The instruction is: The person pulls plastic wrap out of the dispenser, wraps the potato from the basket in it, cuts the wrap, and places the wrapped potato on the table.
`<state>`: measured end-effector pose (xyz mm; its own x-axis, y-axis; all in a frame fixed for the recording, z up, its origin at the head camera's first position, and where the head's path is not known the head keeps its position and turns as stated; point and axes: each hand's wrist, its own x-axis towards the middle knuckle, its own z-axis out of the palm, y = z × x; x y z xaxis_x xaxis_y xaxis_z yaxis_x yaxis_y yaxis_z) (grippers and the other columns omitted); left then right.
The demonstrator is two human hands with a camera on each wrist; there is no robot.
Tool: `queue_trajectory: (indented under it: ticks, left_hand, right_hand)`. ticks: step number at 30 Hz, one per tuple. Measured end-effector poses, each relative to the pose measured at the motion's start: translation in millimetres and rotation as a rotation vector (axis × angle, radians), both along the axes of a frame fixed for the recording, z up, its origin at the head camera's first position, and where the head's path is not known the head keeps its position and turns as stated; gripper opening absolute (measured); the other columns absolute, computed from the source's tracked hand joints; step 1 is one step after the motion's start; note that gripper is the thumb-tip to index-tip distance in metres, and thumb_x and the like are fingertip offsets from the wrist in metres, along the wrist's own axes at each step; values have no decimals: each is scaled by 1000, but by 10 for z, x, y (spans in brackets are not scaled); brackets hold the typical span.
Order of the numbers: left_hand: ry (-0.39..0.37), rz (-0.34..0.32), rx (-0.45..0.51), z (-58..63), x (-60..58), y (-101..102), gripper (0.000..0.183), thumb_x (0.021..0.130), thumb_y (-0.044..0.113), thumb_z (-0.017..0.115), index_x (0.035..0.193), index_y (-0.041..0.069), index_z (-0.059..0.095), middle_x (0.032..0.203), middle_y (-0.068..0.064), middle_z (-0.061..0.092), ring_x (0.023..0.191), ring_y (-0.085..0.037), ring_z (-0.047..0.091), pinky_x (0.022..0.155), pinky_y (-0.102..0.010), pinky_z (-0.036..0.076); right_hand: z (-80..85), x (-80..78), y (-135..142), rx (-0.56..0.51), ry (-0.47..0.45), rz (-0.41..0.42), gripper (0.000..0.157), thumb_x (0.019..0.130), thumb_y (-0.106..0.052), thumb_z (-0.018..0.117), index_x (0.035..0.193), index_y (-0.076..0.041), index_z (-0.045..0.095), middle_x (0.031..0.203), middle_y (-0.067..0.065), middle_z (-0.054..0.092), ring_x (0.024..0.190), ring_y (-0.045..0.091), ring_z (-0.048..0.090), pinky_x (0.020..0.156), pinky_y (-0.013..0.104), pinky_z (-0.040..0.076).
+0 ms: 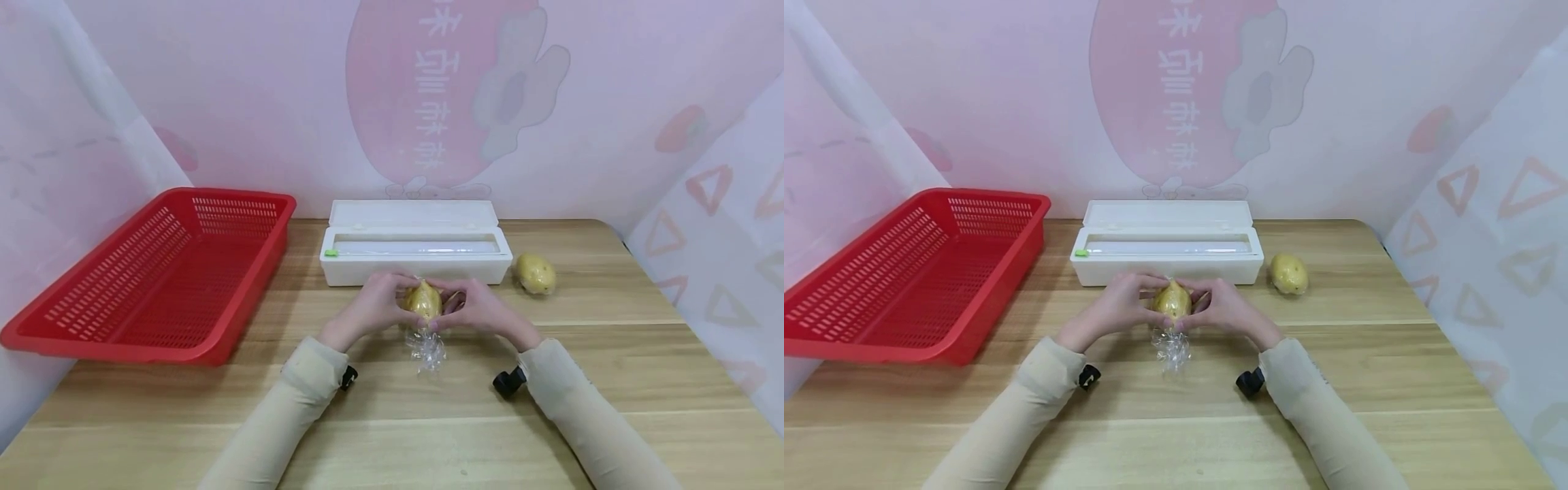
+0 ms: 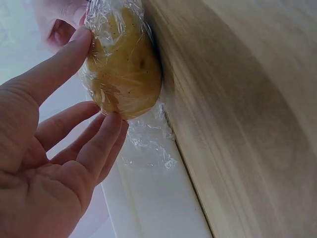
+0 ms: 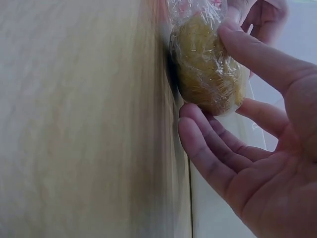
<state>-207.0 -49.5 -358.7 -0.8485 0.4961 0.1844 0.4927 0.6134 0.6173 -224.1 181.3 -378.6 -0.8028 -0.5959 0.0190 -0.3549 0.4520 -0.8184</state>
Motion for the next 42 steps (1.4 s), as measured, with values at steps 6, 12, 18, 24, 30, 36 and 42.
queue_trajectory:
  ticks: [6, 12, 18, 24, 30, 36, 42]
  left_hand:
    - [-17, -6, -3, 13, -25, -12, 71, 67, 27, 92, 126, 1, 64, 128, -12, 62, 119, -27, 55, 102, -40, 40]
    - [-61, -19, -6, 29, -19, -10, 71, 68, 26, 90, 128, -1, 62, 131, -13, 60, 122, -29, 53, 104, -40, 40]
    - [-48, -34, -13, 29, -12, -14, 70, 71, 26, 89, 129, -2, 61, 132, -15, 59, 124, -30, 52, 104, -40, 39]
    - [-41, -39, -7, 14, -17, -19, 70, 71, 25, 90, 128, -1, 62, 131, -14, 59, 122, -29, 53, 100, -38, 43]
    - [-28, -36, -12, -5, -20, -19, 69, 69, 23, 91, 127, -2, 62, 130, -14, 60, 117, -28, 56, 96, -36, 46]
    - [-35, -35, -29, -6, -23, -9, 69, 68, 23, 92, 126, -3, 62, 127, -14, 61, 113, -28, 58, 92, -34, 49]
    - [-53, -42, -7, -1, -48, -9, 69, 69, 22, 91, 127, -3, 61, 130, -15, 59, 116, -29, 57, 94, -34, 48]
  right_hand:
    - [32, 7, -31, 0, 5, -39, 83, 69, -28, 90, 142, -13, 53, 95, 7, 69, 81, 24, 66, 71, 36, 56]
    - [6, 23, -39, -10, -8, -69, 82, 69, -25, 91, 141, -12, 54, 93, 6, 69, 79, 24, 66, 71, 35, 56]
    - [3, 23, -57, -26, 3, -90, 80, 67, -23, 92, 139, -12, 57, 90, 7, 70, 77, 26, 65, 68, 37, 55]
    - [8, 27, -67, -9, 1, -104, 81, 65, -25, 93, 138, -12, 57, 89, 5, 71, 77, 26, 66, 69, 38, 55]
    - [20, 45, -95, 6, -6, -123, 84, 63, -25, 94, 137, -11, 58, 89, 4, 72, 78, 25, 67, 70, 36, 55]
    - [38, 61, -129, 24, -20, -137, 86, 61, -24, 94, 137, -9, 57, 88, 3, 72, 79, 23, 67, 71, 34, 55]
    - [47, 58, -119, 19, -21, -154, 85, 62, -23, 94, 137, -11, 57, 89, 4, 72, 80, 25, 66, 70, 35, 55]
